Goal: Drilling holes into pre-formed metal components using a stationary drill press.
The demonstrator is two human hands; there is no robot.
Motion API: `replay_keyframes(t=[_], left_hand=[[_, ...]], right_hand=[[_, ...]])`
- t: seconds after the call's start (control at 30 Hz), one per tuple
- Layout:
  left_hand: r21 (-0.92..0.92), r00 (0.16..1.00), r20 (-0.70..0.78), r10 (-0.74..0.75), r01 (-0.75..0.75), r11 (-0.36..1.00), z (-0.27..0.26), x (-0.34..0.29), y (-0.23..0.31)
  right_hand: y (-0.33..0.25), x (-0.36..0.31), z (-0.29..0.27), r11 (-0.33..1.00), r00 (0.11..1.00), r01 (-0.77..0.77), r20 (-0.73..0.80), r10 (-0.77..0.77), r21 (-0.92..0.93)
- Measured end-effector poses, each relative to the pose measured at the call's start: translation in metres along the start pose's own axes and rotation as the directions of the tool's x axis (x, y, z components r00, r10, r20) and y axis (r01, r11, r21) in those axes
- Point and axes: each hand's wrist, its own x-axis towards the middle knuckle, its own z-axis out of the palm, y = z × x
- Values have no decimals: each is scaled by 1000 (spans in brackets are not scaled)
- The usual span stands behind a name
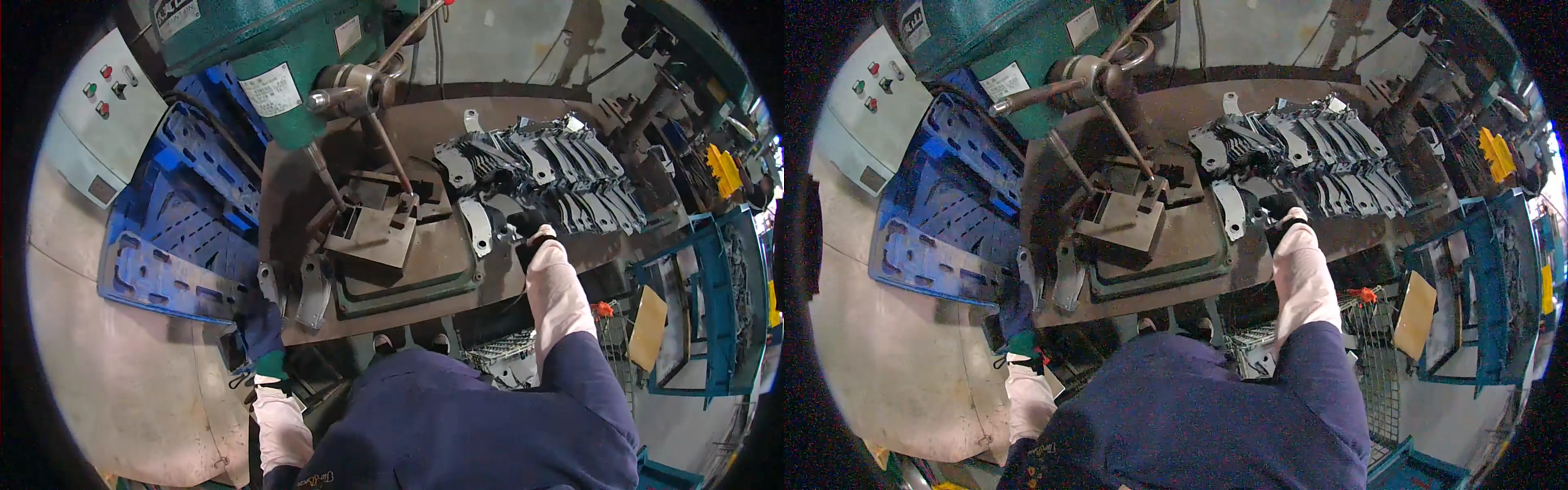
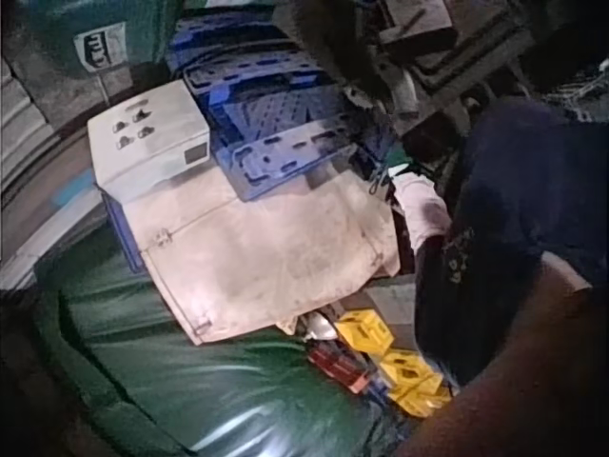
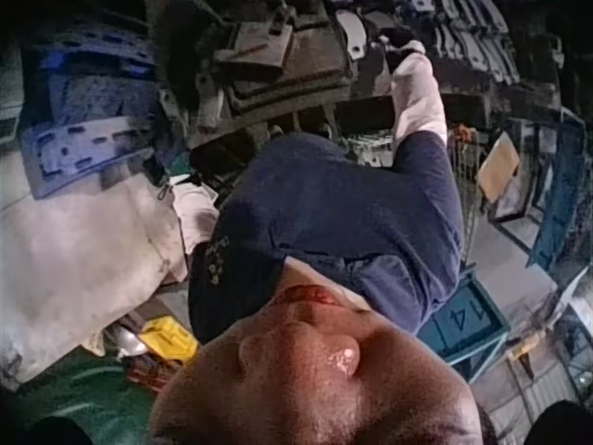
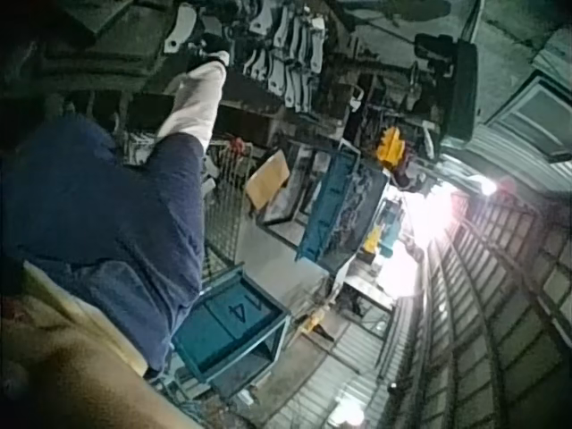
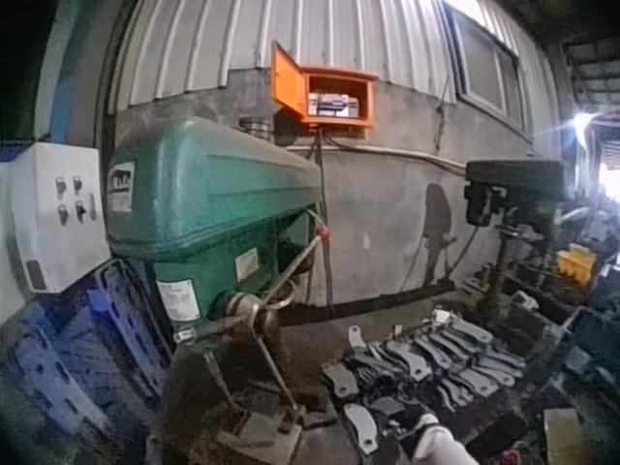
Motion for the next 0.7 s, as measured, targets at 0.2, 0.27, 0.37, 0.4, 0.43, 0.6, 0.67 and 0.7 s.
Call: replay_keyframes(t=[0.2,0.27,0.37,0.4,0.43,0.6,0.67,0.7], left_hand=[[-5,973,201,112,-113,994,-3,5,117],[-165,940,245,237,-201,966,11,4,120],[-577,884,221,413,-223,786,54,0,130],[-569,845,344,410,-159,806,52,2,154],[-622,820,401,408,-83,779,55,1,167],[-870,572,491,657,365,332,87,6,205],[-901,437,395,808,353,250,72,3,225],[-917,369,355,859,316,243,63,3,230]], right_hand=[[-28,-13,-68,789,772,580,-172,-612,-204],[-50,-25,-86,651,654,674,-126,-746,-349],[-118,-71,-128,262,261,872,-60,-963,-413],[-128,-86,-143,213,233,893,2,-972,-396],[-144,-103,-157,191,216,913,28,-976,-361],[-212,-156,-193,172,169,985,126,-978,11],[-239,-168,-198,122,115,979,52,-992,161],[-243,-165,-185,93,94,950,9,-996,298]])
